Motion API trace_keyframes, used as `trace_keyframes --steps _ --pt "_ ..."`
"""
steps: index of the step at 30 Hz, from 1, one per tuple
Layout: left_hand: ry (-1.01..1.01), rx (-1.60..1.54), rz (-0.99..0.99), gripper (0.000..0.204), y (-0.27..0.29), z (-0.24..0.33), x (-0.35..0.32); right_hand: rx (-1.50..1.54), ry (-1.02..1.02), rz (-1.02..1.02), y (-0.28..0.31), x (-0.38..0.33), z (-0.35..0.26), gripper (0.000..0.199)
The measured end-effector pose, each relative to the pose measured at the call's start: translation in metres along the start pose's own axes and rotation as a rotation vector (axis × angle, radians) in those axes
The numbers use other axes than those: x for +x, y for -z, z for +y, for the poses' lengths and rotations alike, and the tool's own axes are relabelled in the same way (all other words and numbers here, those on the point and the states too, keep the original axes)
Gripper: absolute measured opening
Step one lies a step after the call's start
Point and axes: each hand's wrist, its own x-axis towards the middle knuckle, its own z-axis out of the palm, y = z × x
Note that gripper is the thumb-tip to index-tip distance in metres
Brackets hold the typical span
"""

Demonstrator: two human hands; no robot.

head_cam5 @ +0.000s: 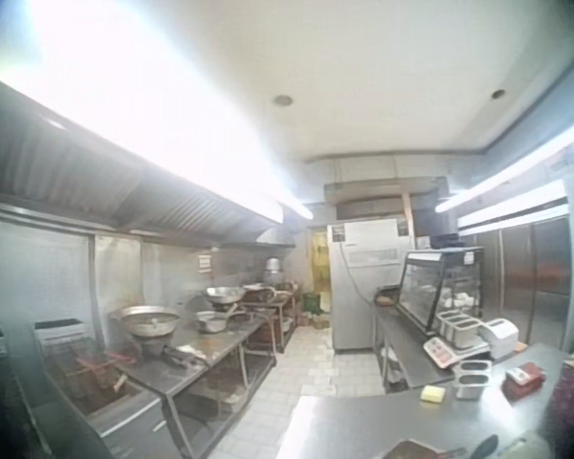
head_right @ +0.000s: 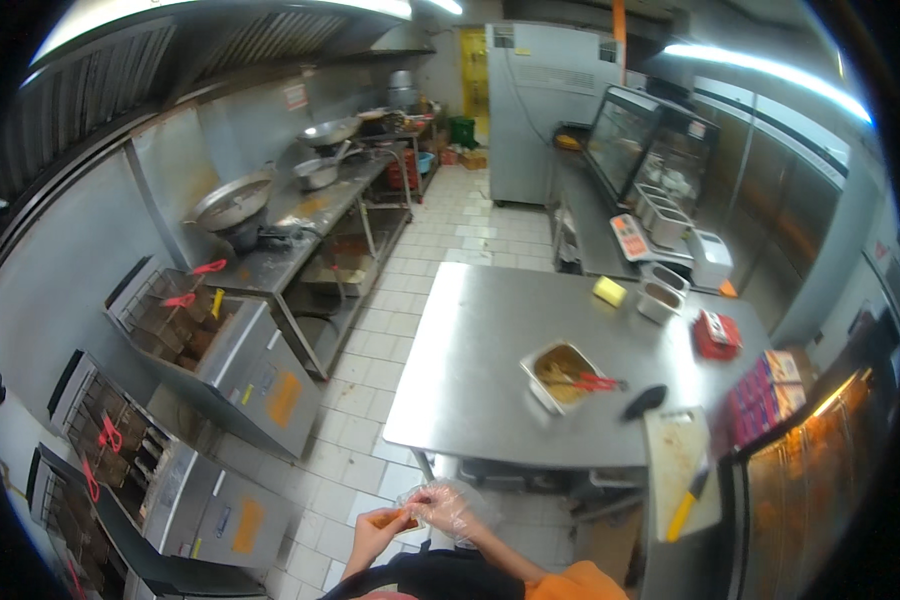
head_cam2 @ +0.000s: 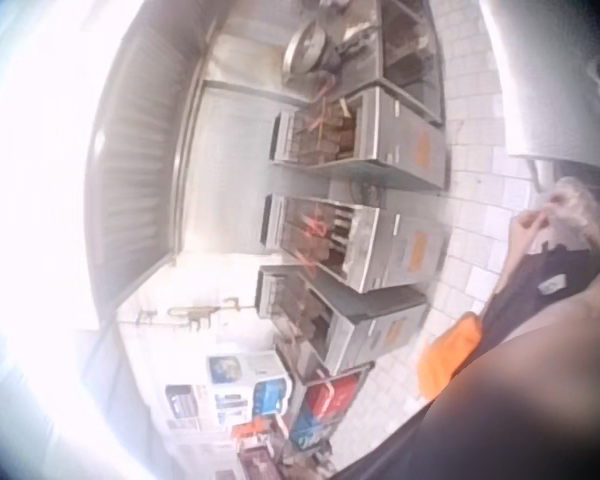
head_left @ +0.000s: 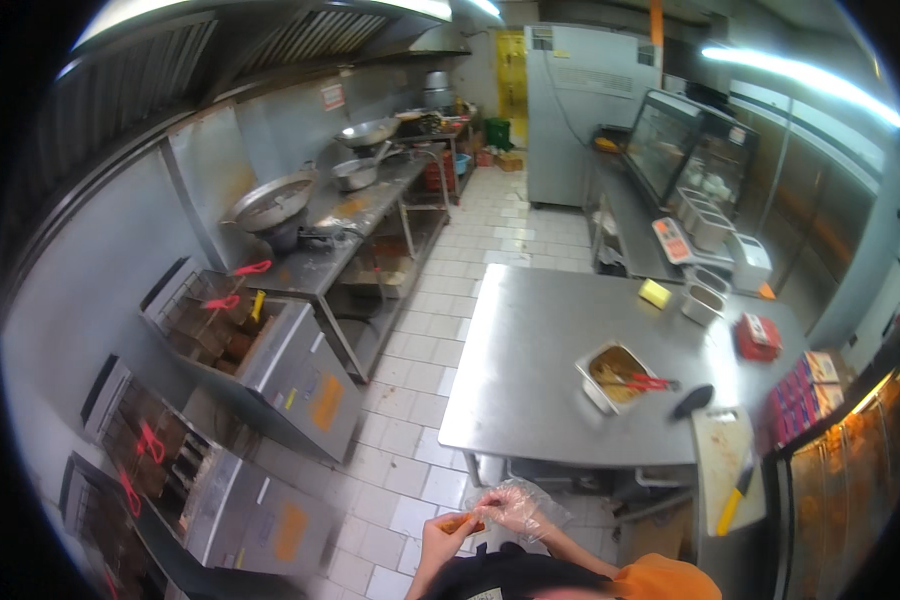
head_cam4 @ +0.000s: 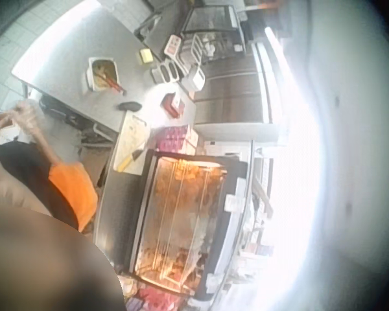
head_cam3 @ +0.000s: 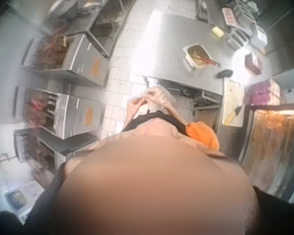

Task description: The person assembles a takeout order by placing noodles into a paper container, adding a sauce packet, and including a fried chicken piece from a display warmer. The person then places the completed order on the counter.

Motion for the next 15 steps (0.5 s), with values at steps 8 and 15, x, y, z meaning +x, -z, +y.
trace_keyframes --steps 8,15 --pt "-0.072 0.14 0.225 0.026 0.136 0.062 0.122 -0.089 0.15 -0.355 -0.046 0.24 -0.024 0.013" --pt "-0.365 0.286 0.087 0.017 0.239 0.165 0.315 0.225 0.053 -0.165 -0.068 0.434 -0.045 0.015"
